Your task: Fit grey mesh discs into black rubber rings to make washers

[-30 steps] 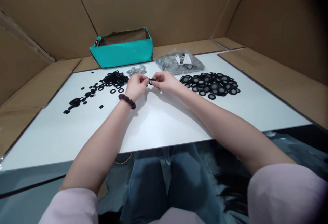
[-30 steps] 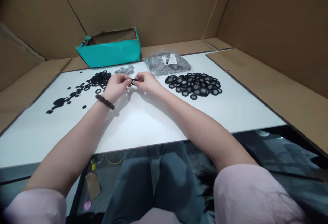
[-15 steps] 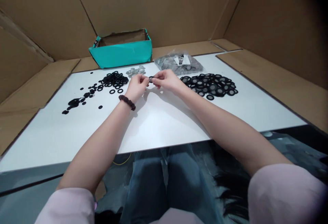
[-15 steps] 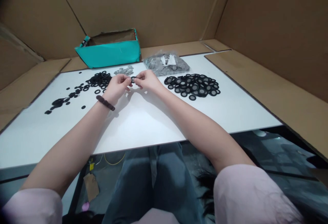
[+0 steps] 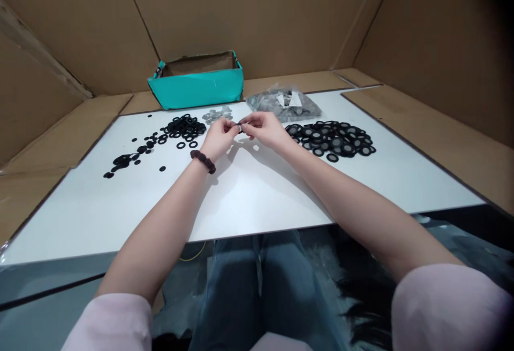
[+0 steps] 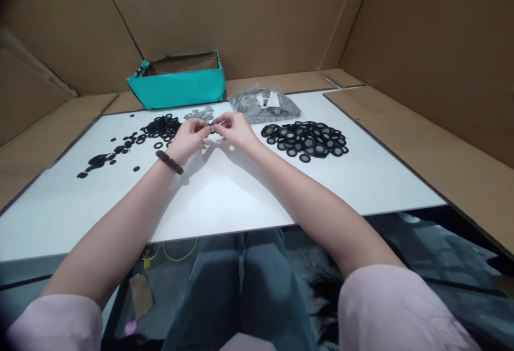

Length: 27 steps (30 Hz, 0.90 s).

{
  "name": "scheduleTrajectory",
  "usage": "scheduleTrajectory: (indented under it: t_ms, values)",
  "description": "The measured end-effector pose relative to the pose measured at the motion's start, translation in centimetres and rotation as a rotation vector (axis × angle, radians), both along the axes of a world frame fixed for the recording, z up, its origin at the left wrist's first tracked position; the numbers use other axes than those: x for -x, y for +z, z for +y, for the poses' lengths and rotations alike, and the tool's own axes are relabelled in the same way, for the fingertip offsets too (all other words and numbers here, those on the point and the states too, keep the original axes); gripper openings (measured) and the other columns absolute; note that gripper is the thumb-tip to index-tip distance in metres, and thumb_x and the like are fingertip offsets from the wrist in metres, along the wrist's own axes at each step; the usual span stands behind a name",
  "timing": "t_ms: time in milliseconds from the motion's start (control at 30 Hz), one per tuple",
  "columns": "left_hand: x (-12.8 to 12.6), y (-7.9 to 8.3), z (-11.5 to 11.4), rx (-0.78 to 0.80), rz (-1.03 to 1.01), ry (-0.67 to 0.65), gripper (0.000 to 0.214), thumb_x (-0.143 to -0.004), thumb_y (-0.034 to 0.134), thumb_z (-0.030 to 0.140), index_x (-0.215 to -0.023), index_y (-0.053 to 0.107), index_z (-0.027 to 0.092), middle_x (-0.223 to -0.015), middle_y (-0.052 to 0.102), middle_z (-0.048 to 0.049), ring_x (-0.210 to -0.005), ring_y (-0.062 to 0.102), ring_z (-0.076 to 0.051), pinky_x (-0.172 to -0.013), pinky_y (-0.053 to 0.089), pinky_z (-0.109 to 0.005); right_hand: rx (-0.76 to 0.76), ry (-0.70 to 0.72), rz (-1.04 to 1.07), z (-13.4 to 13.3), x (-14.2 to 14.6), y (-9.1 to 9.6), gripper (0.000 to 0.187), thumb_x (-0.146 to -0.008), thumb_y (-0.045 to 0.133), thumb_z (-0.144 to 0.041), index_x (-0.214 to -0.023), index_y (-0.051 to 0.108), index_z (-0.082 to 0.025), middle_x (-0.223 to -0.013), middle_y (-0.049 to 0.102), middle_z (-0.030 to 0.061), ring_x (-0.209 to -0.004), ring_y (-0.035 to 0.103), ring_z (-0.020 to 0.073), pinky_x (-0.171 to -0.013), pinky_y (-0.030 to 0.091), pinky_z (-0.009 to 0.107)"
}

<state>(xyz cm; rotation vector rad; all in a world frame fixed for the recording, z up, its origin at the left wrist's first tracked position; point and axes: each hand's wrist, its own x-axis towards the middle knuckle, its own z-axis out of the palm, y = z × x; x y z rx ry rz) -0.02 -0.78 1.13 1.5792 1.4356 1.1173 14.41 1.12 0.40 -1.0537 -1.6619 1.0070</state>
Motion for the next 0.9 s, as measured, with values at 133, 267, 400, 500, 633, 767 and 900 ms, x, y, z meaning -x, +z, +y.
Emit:
scheduleTrajectory:
  t_ms: [133, 267, 400, 500, 633, 767, 900]
  values:
    - [-0.1, 0.2, -0.1, 0.09, -0.014, -0.046, 0.015, -0.076, 0.059, 0.017, -0.063, 0.051, 0.018, -0.058, 0.047, 0.0006, -0.061, 0.054, -0.014, -0.058, 0.046, -0.026, -0.074, -0.04, 0.043, 0.1, 0.4, -0.4, 0.008, -0.076, 0.063, -0.021, -0.082, 0.06, -0.017, -0.069, 0.063, 0.002, -0.066, 0.06, 0.0143, -0.063, 0.053, 0.027]
    - [-0.4, 0.5, -0.2, 0.094, -0.095, -0.044, 0.014, -0.077, 0.058, 0.018, -0.064, 0.052, 0.017, -0.062, 0.051, -0.0007, -0.064, 0.056, -0.014, -0.056, 0.046, -0.024, -0.1, 0.023, 0.042, -0.2, 0.6, -0.4, 0.009, -0.078, 0.062, -0.023, -0.085, 0.062, -0.018, -0.075, 0.064, 0.0026, -0.071, 0.06, 0.0147, -0.068, 0.053, 0.028]
    - [-0.3, 0.7, -0.4, 0.087, -0.106, -0.048, 0.014, -0.076, 0.058, 0.019, -0.063, 0.052, 0.018, -0.062, 0.051, -0.0006, -0.063, 0.054, -0.013, -0.054, 0.044, -0.022, -0.107, 0.057, 0.037, -0.3, 0.6, -0.4, 0.012, -0.078, 0.06, -0.023, -0.089, 0.062, -0.02, -0.079, 0.065, 0.0023, -0.07, 0.059, 0.0141, -0.067, 0.053, 0.028]
    - [-0.3, 0.7, -0.4, 0.067, -0.087, -0.04, 0.013, -0.076, 0.058, 0.019, -0.064, 0.052, 0.018, -0.061, 0.05, -0.0005, -0.063, 0.053, -0.013, -0.056, 0.044, -0.023, -0.121, 0.05, 0.023, -0.2, 0.8, -0.8, 0.013, -0.079, 0.059, -0.024, -0.091, 0.061, -0.02, -0.078, 0.065, 0.0018, -0.068, 0.058, 0.0135, -0.067, 0.052, 0.027]
    - [-0.5, 0.4, -0.3, 0.04, -0.104, -0.002, 0.01, -0.077, 0.057, 0.019, -0.068, 0.052, 0.018, -0.063, 0.051, -0.0009, -0.067, 0.054, -0.014, -0.06, 0.046, -0.024, -0.116, 0.049, 0.053, 0.0, 1.1, -1.6, 0.018, -0.08, 0.058, -0.023, -0.098, 0.058, -0.021, -0.073, 0.063, -0.0003, -0.065, 0.057, 0.0126, -0.067, 0.051, 0.026]
    - [-0.6, 0.1, -0.1, 0.022, -0.101, 0.012, 0.008, -0.08, 0.053, 0.018, -0.071, 0.053, 0.018, -0.067, 0.052, -0.0014, -0.071, 0.056, -0.014, -0.064, 0.048, -0.025, -0.147, 0.046, 0.071, 0.1, 1.2, -1.8, 0.018, -0.079, 0.059, -0.024, -0.097, 0.058, -0.02, -0.073, 0.062, -0.0001, -0.068, 0.058, 0.0124, -0.068, 0.051, 0.026]
    - [-0.6, -0.1, 0.1, -0.031, -0.047, 0.028, 0.009, -0.082, 0.05, 0.015, -0.073, 0.052, 0.018, -0.069, 0.053, -0.0013, -0.075, 0.057, -0.016, -0.073, 0.049, -0.03, -0.231, 0.068, 0.073, 0.5, 0.9, -1.6, 0.018, -0.079, 0.058, -0.024, -0.095, 0.061, -0.017, -0.075, 0.062, 0.0012, -0.068, 0.058, 0.0121, -0.067, 0.05, 0.026]
